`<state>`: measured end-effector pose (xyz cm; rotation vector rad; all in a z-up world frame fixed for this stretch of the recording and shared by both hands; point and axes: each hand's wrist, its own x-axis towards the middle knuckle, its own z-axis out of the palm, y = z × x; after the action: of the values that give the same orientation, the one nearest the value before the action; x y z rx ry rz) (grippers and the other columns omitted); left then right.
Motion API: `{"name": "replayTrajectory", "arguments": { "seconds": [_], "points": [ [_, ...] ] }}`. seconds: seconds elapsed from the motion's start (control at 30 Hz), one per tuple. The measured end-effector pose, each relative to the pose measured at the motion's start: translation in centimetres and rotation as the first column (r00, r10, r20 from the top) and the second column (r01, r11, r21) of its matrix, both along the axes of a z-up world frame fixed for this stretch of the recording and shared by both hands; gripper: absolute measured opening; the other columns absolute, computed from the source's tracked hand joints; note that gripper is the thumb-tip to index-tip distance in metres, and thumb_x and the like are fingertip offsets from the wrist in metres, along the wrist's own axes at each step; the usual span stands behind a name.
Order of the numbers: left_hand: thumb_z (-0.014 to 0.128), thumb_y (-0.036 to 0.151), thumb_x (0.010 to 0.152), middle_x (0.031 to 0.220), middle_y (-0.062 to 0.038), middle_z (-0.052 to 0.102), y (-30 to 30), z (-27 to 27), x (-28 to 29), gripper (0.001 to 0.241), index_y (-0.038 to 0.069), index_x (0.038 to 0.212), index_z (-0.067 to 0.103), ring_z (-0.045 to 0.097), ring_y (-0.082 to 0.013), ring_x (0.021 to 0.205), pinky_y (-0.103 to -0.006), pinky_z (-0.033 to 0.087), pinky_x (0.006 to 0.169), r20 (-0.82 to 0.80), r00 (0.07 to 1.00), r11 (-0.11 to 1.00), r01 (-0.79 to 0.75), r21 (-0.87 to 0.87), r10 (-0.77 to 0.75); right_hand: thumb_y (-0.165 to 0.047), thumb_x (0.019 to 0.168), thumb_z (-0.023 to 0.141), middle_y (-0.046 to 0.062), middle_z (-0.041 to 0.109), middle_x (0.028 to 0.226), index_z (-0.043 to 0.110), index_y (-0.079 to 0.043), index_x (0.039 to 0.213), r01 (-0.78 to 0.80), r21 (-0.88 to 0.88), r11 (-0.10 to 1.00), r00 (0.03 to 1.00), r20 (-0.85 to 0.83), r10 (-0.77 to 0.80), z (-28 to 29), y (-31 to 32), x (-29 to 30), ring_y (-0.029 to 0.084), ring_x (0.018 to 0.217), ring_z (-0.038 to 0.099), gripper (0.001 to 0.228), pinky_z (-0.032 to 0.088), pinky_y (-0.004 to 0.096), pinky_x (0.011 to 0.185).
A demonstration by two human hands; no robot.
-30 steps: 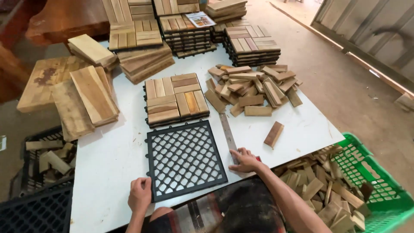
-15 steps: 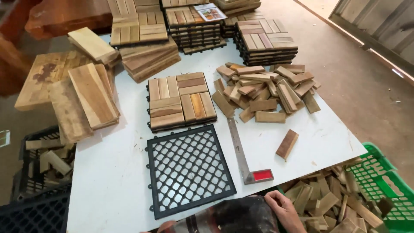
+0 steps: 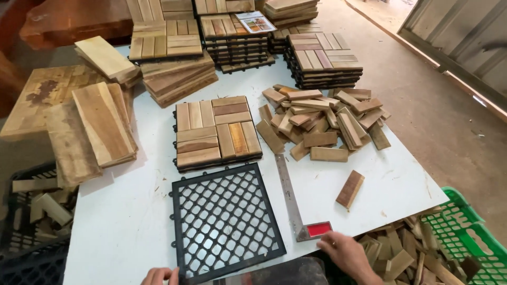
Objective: Assembling interlocking wooden floor tiles by placing individual wood slats into a plastic grid base.
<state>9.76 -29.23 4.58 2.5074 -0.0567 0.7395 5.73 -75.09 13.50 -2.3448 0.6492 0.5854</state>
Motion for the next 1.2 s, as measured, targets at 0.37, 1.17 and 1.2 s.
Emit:
{"name": "replayTrajectory", "arguments": {
  "seconds": [0.37,1.17,1.2],
  "points": [
    [0.072,0.032,0.091,0.097,-0.003,0.069,-22.1,8.3,24.4,0.02,0.015,0.099,0.068,0.066,-0.0254,0.087,-0.0409,0.049,0.075,-0.154,0.78,0.774,0.623,0.108,-0.607,-0.031,0.099,0.063,0.015,0.071,0.106,0.063,-0.004,0.123,0.007,-0.291,0.957,0.608,0.761,0.227,-1.9,-13.9,33.2,0.022,0.083,0.072,0.035,0.063,0.033,0.075],
    [0.038,0.086,0.073,0.162,-0.027,0.027,-40.4,9.4,41.8,0.11,0.011,0.153,0.042,0.008,-0.0429,0.157,-0.0724,0.011,0.119,-0.759,0.424,0.777,0.606,-0.168,-0.494,-0.092,0.083,0.033,0.013,0.061,0.145,0.066,-0.039,0.135,-0.123,-0.456,0.882,0.976,0.106,0.191,2.0,-15.3,52.3,0.039,0.14,0.049,0.082,0.038,0.05,0.119],
    [0.037,0.087,0.071,0.16,-0.028,0.029,-40.2,9.5,40.8,0.111,0.009,0.15,0.045,0.009,-0.0431,0.157,-0.0722,0.012,0.119,-0.752,0.422,0.772,0.61,-0.177,-0.506,-0.091,0.083,0.033,0.012,0.061,0.145,0.065,-0.043,0.135,-0.133,-0.438,0.889,0.976,0.099,0.194,2.5,-15.0,51.4,0.038,0.14,0.049,0.077,0.038,0.049,0.119]
  ]
}}
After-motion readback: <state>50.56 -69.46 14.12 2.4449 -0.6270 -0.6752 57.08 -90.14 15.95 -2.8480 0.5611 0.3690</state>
